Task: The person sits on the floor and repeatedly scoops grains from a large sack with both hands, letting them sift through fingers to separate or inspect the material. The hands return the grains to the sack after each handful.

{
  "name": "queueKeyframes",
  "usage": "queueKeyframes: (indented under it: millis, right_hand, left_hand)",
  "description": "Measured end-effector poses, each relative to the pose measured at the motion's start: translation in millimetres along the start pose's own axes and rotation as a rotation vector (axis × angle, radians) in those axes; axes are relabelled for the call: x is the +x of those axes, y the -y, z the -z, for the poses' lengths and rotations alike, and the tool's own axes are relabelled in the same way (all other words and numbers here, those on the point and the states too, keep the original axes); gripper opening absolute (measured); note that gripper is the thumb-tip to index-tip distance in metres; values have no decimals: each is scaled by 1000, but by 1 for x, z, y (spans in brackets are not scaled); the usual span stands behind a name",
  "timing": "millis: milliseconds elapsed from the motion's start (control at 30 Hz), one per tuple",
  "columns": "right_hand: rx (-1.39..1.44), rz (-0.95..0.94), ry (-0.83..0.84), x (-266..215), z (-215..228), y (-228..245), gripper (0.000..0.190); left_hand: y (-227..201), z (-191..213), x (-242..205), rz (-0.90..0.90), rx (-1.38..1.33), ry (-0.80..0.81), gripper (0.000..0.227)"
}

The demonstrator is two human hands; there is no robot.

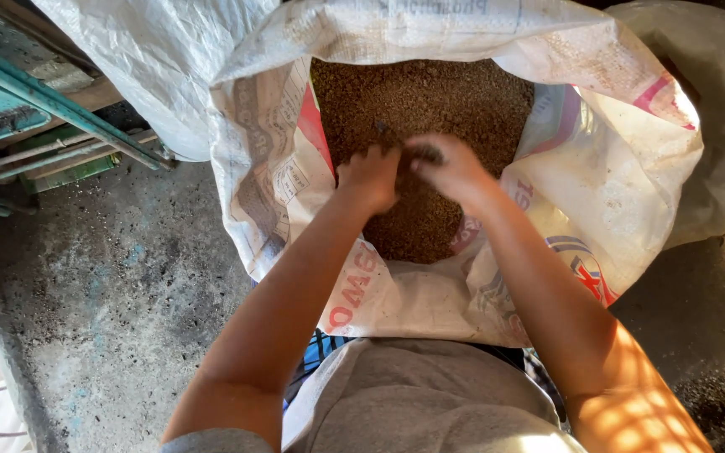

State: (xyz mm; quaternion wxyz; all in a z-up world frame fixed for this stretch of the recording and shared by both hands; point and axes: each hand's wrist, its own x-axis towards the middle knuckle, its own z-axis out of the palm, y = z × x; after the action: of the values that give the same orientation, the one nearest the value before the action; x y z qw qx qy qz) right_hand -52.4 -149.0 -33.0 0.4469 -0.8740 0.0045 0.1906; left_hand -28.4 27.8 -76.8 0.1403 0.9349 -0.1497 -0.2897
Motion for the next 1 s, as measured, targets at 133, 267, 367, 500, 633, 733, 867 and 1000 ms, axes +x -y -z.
queueKeyframes:
  millis: [133, 267, 367, 500, 633, 733, 867, 1000]
  right_hand:
    - [-511, -52, 176, -26, -34, 7, 96]
    - [-671, 138, 54, -9, -60, -29, 75]
    - [-359, 115, -113, 13, -77, -47, 60]
    - [687, -344, -52, 8, -55, 1, 61]
    - [853, -406, -111, 15, -31, -39, 69]
    - [946, -276, -143, -16, -20, 1, 69]
    - [718, -288, -174, -41, -6, 54, 73]
    - [554, -545, -194, -67, 12, 82, 111]
  left_hand:
    - [24, -37, -6, 122, 272, 147, 89]
    - [21, -17, -9, 282, 181, 190, 104]
    - [1, -28, 2, 393, -239, 61, 101]
    - [12, -55, 23, 476, -1413, -117, 94]
    - [18, -44, 16, 456, -1940, -57, 113]
    - [-36, 41, -65, 281, -2084, 66, 103]
    - [-64, 51, -81, 259, -1773, -77, 75]
    - [-75, 80, -109, 261, -1621, -35, 82]
